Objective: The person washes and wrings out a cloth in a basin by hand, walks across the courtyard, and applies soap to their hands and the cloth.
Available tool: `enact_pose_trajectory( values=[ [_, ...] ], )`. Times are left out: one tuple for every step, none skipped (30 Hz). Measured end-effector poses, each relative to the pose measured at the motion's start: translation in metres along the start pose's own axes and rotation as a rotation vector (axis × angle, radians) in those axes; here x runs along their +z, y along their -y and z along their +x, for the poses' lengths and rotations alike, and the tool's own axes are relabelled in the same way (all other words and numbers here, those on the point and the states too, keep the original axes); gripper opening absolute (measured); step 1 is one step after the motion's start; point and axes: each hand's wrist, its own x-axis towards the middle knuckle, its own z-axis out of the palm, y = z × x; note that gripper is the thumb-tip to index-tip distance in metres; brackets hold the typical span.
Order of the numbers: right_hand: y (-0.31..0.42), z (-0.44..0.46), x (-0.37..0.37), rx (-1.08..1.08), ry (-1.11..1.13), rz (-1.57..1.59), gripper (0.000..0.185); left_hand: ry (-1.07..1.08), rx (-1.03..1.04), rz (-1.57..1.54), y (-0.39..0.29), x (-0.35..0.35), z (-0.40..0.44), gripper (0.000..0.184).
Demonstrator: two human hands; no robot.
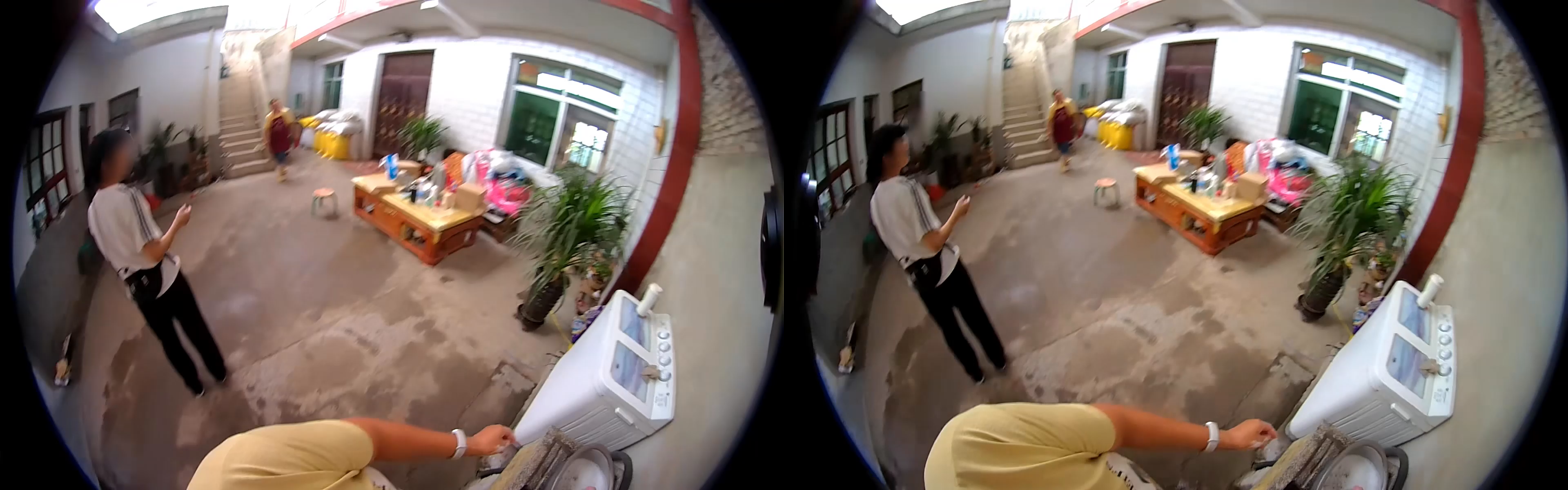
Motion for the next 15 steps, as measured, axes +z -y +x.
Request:
enact_pose_trajectory(
  values=[
    [-0.002, 0.003, -0.003, 0.0, 0.003, 0.004, 0.035, 0.028, 0.031, 0.016, 0.005, 0.002, 0.001, 0.018],
    [-0.003, 0.005, -0.001, 0.002, 0.004, 0.009, 0.035, 0.027, 0.017, -0.056, 0.014, 0.002, 0.003, 0.017],
    [-0.005, 0.007, -0.001, -0.001, 0.01, 0.016, 0.035, 0.027, 0.004, -0.127, 0.021, 0.004, 0.005, 0.015],
    [-0.007, 0.009, -0.002, 0.005, 0.014, 0.027, 0.035, 0.056, 0.036, -0.107, 0.024, 0.006, 0.006, 0.015],
    [-0.013, 0.011, -0.004, 0.019, 0.013, 0.036, 0.035, 0.082, 0.004, -0.178, 0.026, 0.005, 0.007, 0.015],
    [-0.019, 0.013, -0.006, 0.033, 0.01, 0.052, 0.035, 0.112, -0.032, -0.243, 0.028, 0.003, 0.009, 0.016],
    [-0.024, 0.017, -0.009, 0.043, 0.014, 0.062, 0.035, 0.147, -0.002, -0.222, 0.03, 0.005, 0.012, 0.016],
    [-0.028, 0.021, -0.012, 0.051, 0.025, 0.075, 0.035, 0.18, -0.073, -0.233, 0.031, 0.007, 0.013, 0.018],
    [-0.032, 0.025, -0.015, 0.065, 0.03, 0.095, 0.036, 0.205, -0.147, -0.242, 0.03, 0.007, 0.02, 0.022],
    [-0.036, 0.028, -0.02, 0.081, 0.041, 0.109, 0.036, 0.223, -0.13, -0.229, 0.024, 0.008, 0.022, 0.022],
    [-0.042, 0.032, -0.024, 0.099, 0.051, 0.131, 0.036, 0.233, -0.148, -0.266, 0.019, 0.01, 0.021, 0.022],
    [-0.047, 0.036, -0.029, 0.125, 0.07, 0.167, 0.036, 0.241, -0.169, -0.307, 0.013, 0.011, 0.02, 0.022],
    [-0.053, 0.043, -0.035, 0.152, 0.101, 0.213, 0.036, 0.254, -0.159, -0.301, 0.02, 0.015, 0.025, 0.022],
    [-0.061, 0.049, -0.042, 0.195, 0.148, 0.305, 0.036, 0.287, -0.16, -0.36, 0.037, 0.024, 0.033, 0.022],
    [-0.069, 0.054, -0.048, 0.243, 0.257, 0.49, 0.036, 0.321, -0.164, -0.421, 0.051, 0.034, 0.036, 0.022]
  ],
)
